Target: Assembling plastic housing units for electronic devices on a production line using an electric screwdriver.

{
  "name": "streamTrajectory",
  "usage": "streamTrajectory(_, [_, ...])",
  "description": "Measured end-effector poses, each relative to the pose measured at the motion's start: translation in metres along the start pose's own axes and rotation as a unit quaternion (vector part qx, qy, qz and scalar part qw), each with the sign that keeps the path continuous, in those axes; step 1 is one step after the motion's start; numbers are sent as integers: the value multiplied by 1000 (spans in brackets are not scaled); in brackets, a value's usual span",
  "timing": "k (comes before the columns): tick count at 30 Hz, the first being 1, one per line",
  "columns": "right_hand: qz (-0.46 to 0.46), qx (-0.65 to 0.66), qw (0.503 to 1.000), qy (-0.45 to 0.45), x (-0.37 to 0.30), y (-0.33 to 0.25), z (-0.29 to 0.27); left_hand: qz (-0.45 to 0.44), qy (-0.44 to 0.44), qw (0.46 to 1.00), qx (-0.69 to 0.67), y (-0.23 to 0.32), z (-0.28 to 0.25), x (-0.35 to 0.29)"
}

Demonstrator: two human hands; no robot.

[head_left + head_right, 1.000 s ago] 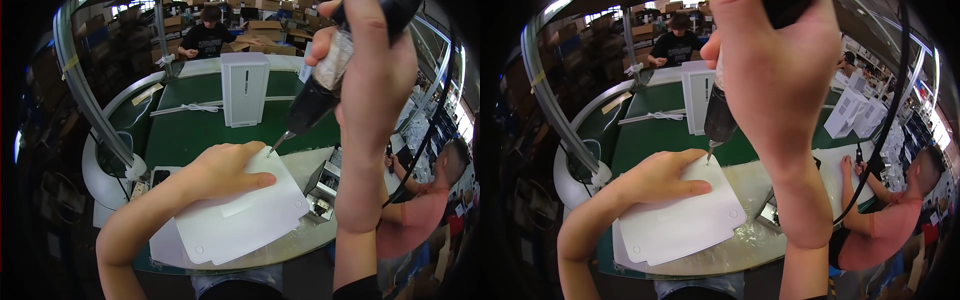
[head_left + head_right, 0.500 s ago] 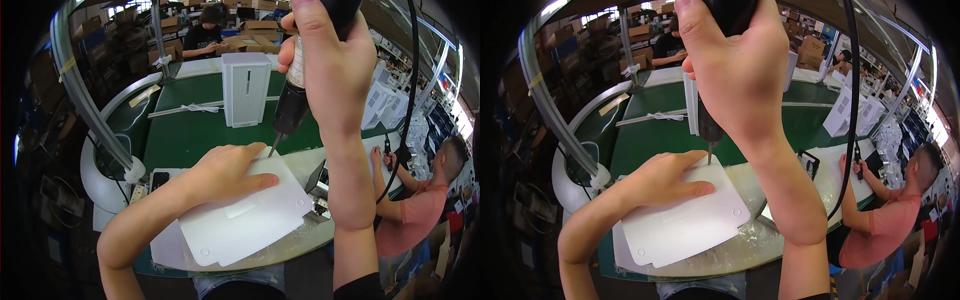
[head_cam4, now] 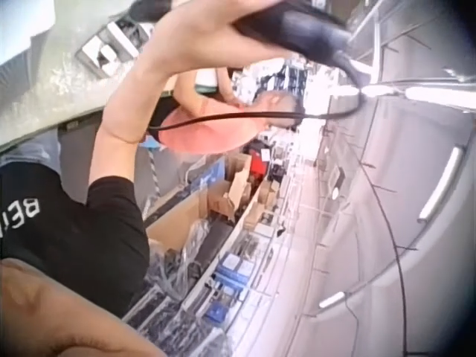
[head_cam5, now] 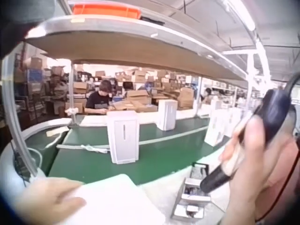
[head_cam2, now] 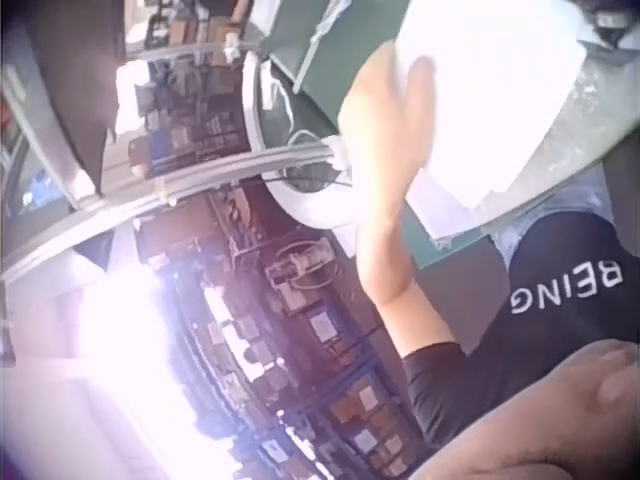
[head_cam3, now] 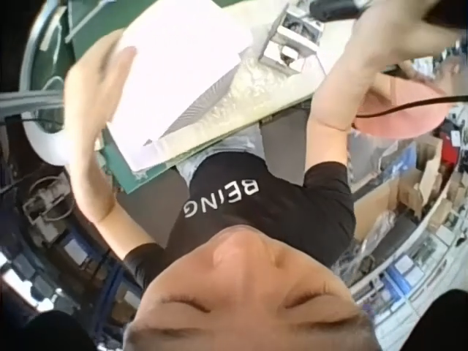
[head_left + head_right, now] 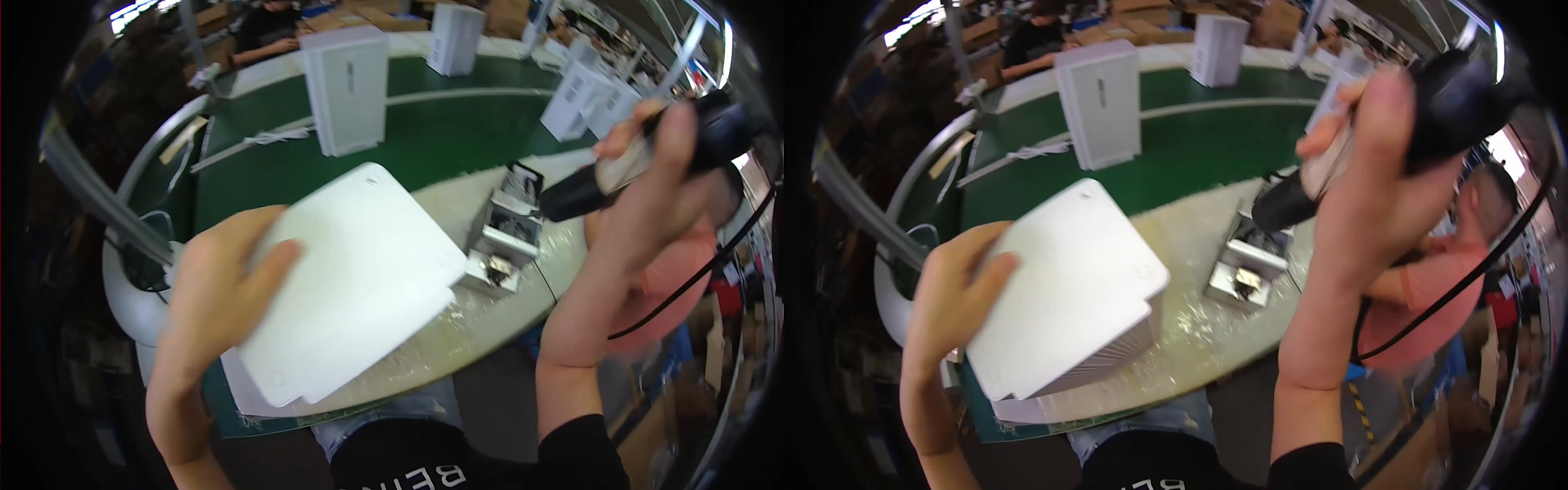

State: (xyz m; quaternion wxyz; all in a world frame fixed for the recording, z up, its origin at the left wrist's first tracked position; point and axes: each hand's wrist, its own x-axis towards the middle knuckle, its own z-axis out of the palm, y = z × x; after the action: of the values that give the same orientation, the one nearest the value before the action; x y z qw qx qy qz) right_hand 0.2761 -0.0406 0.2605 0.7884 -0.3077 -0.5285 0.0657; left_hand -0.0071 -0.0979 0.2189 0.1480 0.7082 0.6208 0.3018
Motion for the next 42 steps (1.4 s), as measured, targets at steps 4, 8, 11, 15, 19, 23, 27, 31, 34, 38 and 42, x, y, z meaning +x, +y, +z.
streamTrajectory(4, [44, -86, 995, 32, -60, 91, -67, -54, 96, 971, -214, -23, 13, -21])
streamTrajectory(8, [75, -107, 991, 23, -102, 138, -98, -163, 164, 917, -325, -25, 35, -28])
streamTrajectory(11, [65, -105, 992, 16, -118, 142, -100, -149, 193, 882, -404, -24, 47, -35])
streamTrajectory(15, [141, -109, 983, -32, -116, 126, -96, -148, 211, 855, -449, -26, 55, -37])
streamTrajectory(19, [230, 18, 972, -41, -86, 77, -74, -139, 206, 858, -449, -32, 51, -42])
streamTrajectory(23, [132, 17, 990, -49, -27, -9, -42, -90, 168, 875, -445, -42, 58, -33])
streamTrajectory(27, [163, 324, 882, -299, 12, -63, 4, -48, 144, 829, -538, -45, 50, -47])
streamTrajectory(31, [136, 205, 894, -375, 9, -96, 67, -47, 130, 801, -583, -49, 53, -50])
streamTrajectory(34, [95, 382, 872, -291, -3, -73, 142, -63, 123, 796, -589, -53, 51, -54])
streamTrajectory(38, [55, 351, 885, -301, -28, -101, 181, -53, 122, 792, -596, -54, 53, -52])
streamTrajectory(42, [71, 339, 890, -296, -39, -114, 194, -59, 119, 796, -591, -55, 50, -51])
